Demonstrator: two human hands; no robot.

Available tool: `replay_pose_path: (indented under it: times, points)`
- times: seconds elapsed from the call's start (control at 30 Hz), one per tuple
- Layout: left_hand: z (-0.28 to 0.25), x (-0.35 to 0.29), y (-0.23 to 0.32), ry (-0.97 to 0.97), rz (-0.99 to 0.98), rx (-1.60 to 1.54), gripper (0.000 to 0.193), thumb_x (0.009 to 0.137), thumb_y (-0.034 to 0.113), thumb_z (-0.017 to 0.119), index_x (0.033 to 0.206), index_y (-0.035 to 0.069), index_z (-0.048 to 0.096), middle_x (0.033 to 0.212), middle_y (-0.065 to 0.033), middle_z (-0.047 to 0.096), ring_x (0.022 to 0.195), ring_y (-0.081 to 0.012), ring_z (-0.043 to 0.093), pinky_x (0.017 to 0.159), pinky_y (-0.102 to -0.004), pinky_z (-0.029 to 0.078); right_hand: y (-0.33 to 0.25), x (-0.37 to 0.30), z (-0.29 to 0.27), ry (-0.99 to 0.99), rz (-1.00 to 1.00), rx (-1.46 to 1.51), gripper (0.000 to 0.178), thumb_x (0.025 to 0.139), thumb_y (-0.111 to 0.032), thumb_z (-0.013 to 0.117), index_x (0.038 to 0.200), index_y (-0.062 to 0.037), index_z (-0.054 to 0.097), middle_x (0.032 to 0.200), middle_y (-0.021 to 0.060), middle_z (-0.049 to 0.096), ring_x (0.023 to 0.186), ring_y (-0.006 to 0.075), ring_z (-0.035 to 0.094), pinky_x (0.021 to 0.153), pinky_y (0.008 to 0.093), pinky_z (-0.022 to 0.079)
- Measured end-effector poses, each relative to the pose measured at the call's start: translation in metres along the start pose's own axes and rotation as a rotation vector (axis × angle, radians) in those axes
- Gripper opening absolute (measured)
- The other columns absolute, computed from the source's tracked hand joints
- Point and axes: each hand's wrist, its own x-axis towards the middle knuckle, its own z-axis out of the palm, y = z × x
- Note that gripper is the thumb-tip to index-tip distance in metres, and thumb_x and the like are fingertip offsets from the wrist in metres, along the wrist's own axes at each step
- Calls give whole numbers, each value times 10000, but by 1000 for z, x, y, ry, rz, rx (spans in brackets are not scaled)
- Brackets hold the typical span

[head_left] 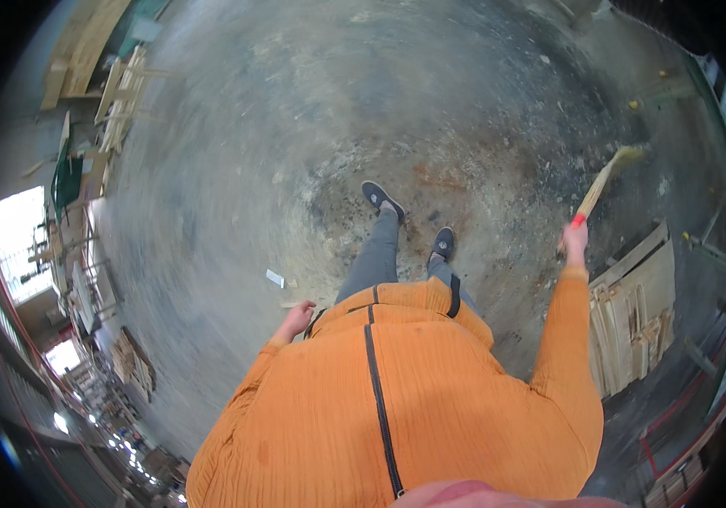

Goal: The person walks through a workshop, discards a small red bowl, and then sweeps the floor with a broom. They gather debris into a pile while moving around various wooden materials and equipment.

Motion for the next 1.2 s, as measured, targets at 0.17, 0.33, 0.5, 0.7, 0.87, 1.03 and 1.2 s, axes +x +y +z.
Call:
replay_pose_path:
  times: [0.17, 0.33, 0.5, 0.7, 0.87, 1.03, 1.2]
  points:
    - [-72, 45, 6, -74, -72, 42, 304, 813, 183, 433, 1061, 45, 544, 959, -184, 595, 917, -296, 564, 799, -352, 436, -95, -20, 104, -216, 9, -124, 166, 687, -104, 511, 812, -3, 556, 716, 145, 608, 643, 257, 611, 569, 347, 473]
    - [-162, 127, 52, 3, -63, -8, 306, 827, 216, 452, 1070, 53, 541, 946, -158, 603, 856, -251, 583, 762, -336, 447, -175, -138, 271, -811, -614, -569, 360, 630, -96, 574, 975, -10, 514, 879, 233, 588, 866, 344, 579, 740, 416, 463]
    - [-259, 216, 125, 173, 251, -54, 287, 837, 199, 458, 1068, 45, 534, 934, -140, 607, 832, -234, 585, 753, -321, 448, -298, -164, 283, -1007, -1015, -617, 503, 682, -116, 530, 1162, -250, 470, 889, 109, 614, 817, 302, 587, 658, 396, 464]
    - [-298, 289, 208, 80, 428, 21, 277, 825, 164, 453, 1058, 43, 540, 967, -170, 594, 925, -278, 567, 801, -332, 436, -265, -74, 180, -550, -823, -594, 616, 719, -66, 505, 1229, -381, 366, 887, 98, 589, 783, 307, 579, 647, 415, 457]
    - [-317, 321, 241, 3, 469, 363, 280, 828, 180, 443, 1050, 44, 544, 999, -178, 581, 962, -320, 539, 819, -368, 429, -245, 4, 79, -113, -283, -501, 567, 758, -105, 466, 1265, -319, 329, 860, 190, 592, 803, 373, 572, 680, 465, 447]
    - [-348, 343, 304, -28, 250, 373, 283, 829, 201, 443, 1058, 70, 545, 1003, -171, 580, 979, -332, 528, 828, -375, 426, -284, 161, 50, 172, 131, 235, 501, 713, -59, 512, 1192, -133, 386, 660, 127, 562, 429, 203, 551, 407, 334, 451]
    - [-379, 373, 375, -82, 90, 271, 284, 835, 212, 448, 1070, 80, 538, 975, -162, 592, 944, -317, 550, 811, -362, 434, -415, 323, 71, 208, 155, 691, 60, 653, -51, 503, 660, -84, 453, 500, 26, 454, 382, 150, 450, 369, 297, 366]
